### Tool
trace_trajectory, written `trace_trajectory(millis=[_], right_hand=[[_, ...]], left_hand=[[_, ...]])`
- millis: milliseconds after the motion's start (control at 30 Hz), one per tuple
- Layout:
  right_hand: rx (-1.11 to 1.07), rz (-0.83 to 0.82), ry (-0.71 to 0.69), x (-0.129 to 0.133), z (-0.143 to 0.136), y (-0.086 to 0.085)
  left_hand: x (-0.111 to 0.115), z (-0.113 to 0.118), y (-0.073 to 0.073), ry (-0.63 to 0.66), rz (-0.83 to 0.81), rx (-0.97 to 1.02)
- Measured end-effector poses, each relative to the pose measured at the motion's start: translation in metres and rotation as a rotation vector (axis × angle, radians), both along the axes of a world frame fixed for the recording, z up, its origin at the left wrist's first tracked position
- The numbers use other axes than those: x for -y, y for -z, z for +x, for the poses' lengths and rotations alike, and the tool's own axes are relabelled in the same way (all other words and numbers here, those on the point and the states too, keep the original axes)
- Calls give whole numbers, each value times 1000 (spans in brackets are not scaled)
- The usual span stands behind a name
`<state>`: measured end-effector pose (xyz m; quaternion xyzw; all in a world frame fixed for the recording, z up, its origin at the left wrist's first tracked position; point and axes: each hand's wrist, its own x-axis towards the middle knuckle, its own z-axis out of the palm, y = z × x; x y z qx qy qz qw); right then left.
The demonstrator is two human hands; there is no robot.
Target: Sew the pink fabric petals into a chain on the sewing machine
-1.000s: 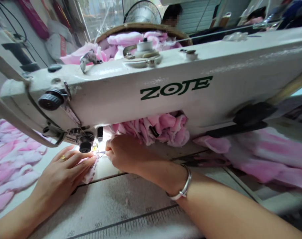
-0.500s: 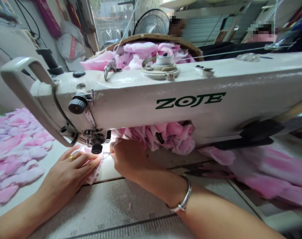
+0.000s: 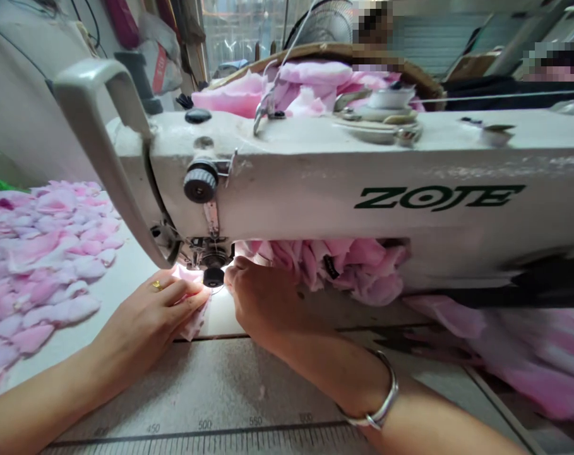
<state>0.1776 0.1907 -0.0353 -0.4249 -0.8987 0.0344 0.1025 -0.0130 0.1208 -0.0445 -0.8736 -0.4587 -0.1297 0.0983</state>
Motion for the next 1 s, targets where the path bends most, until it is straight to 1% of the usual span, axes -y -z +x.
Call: trace_trajectory(millis=[167, 300, 400, 467, 633, 767, 867, 1000], right_hand=[[28, 57, -1, 0, -2, 1], [-26, 130, -33, -4, -2, 8], [-75, 139, -41, -6, 0, 10], [-108, 92, -35, -7, 3, 7], [-139, -99, -11, -3, 11, -5], [-154, -153, -22, 1, 11, -9], [-126, -114, -28, 3, 10, -8], [-81, 15, -38, 4, 7, -2]], left_hand=[[-3, -1, 1, 29, 54, -4], [-7, -5, 2, 23, 15, -21], [-9, -8, 2, 21, -14, 6], [-10, -9, 2, 5, -4, 41], [-15, -12, 5, -31, 43, 92], [-16, -11, 6, -39, 70, 81], [-13, -8, 5, -61, 72, 57], [-6, -3, 3, -80, 66, -8]])
